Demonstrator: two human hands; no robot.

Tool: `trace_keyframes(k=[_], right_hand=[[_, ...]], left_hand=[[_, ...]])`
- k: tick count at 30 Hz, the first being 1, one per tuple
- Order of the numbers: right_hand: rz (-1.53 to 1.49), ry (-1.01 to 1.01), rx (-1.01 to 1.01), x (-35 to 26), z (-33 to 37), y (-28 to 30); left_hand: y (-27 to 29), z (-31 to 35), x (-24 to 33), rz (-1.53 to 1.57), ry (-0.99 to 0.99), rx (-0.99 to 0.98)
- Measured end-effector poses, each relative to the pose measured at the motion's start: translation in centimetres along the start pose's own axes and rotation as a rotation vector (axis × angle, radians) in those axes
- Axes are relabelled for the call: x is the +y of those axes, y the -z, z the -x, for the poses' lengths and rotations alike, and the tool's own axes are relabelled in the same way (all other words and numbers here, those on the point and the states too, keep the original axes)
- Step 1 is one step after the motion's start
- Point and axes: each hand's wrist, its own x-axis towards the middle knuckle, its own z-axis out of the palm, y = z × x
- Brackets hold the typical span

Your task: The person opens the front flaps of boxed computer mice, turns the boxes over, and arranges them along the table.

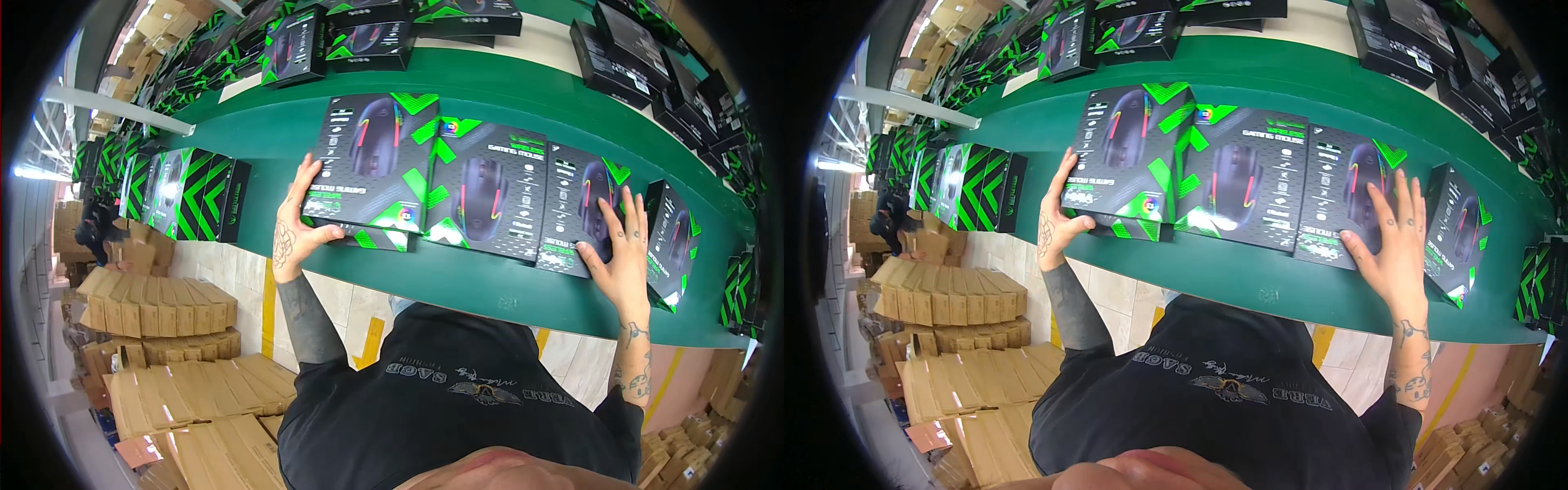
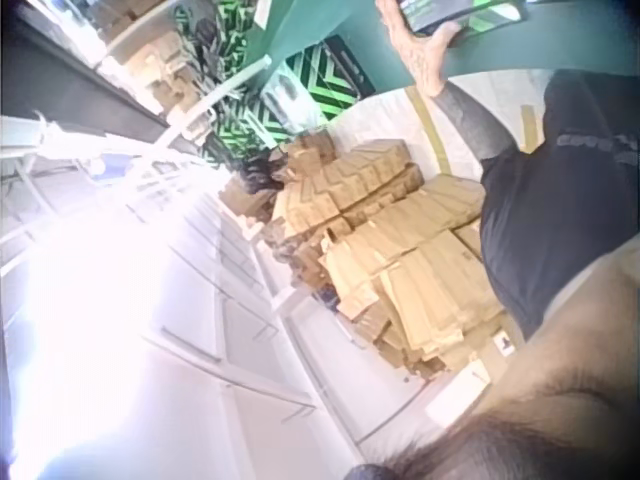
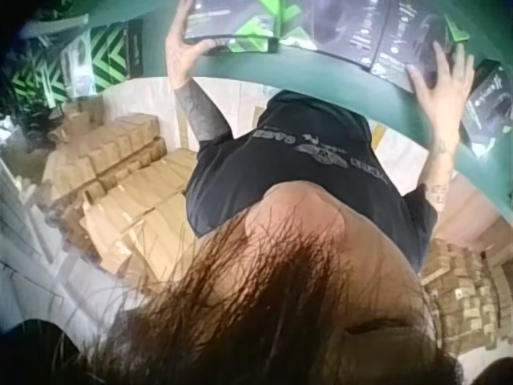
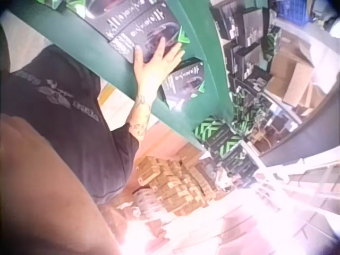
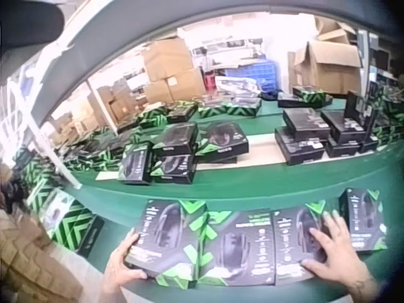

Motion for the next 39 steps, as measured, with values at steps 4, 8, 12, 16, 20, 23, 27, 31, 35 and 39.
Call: trace_keyframes(k=[4,8,12,16,20,23,27,31,35,39], right_hand=[[-0.451,0.014,-0.012,-3.8,-2.1,1.2],[-0.576,0.212,-0.129,-9.9,-5.6,0.0],[-0.829,0.339,-0.347,-15.2,-7.0,-3.0],[-0.942,0.435,-0.325,-18.0,-5.9,-3.8],[-0.897,0.59,-0.352,-16.2,-5.7,-1.4],[-0.498,0.5,-0.08,-11.4,-5.5,0.5],[-0.291,-0.23,0.278,2.9,-3.8,3.1],[-0.042,-0.698,0.208,17.6,2.2,0.7],[-0.118,-0.59,0.13,13.5,1.0,0.8],[-0.07,-0.598,0.121,12.4,0.7,0.6]], left_hand=[[1.1,-0.7,-1.1,0.132,0.047,-0.181],[0.6,-1.0,-0.5,-0.143,-0.193,-0.158],[-0.2,-0.2,0.9,-0.022,-0.113,-0.09],[1.2,1.9,0.2,0.077,-0.101,0.053],[3.6,4.4,-4.0,0.279,-0.025,-0.058],[1.8,5.5,-4.9,0.454,0.044,-0.002],[-1.8,5.6,-5.9,0.654,0.069,0.181],[-3.9,3.2,-4.3,0.912,0.135,0.211],[-3.3,1.3,-4.5,0.782,0.153,0.013],[-2.4,0.4,-3.4,0.659,0.15,-0.032]])
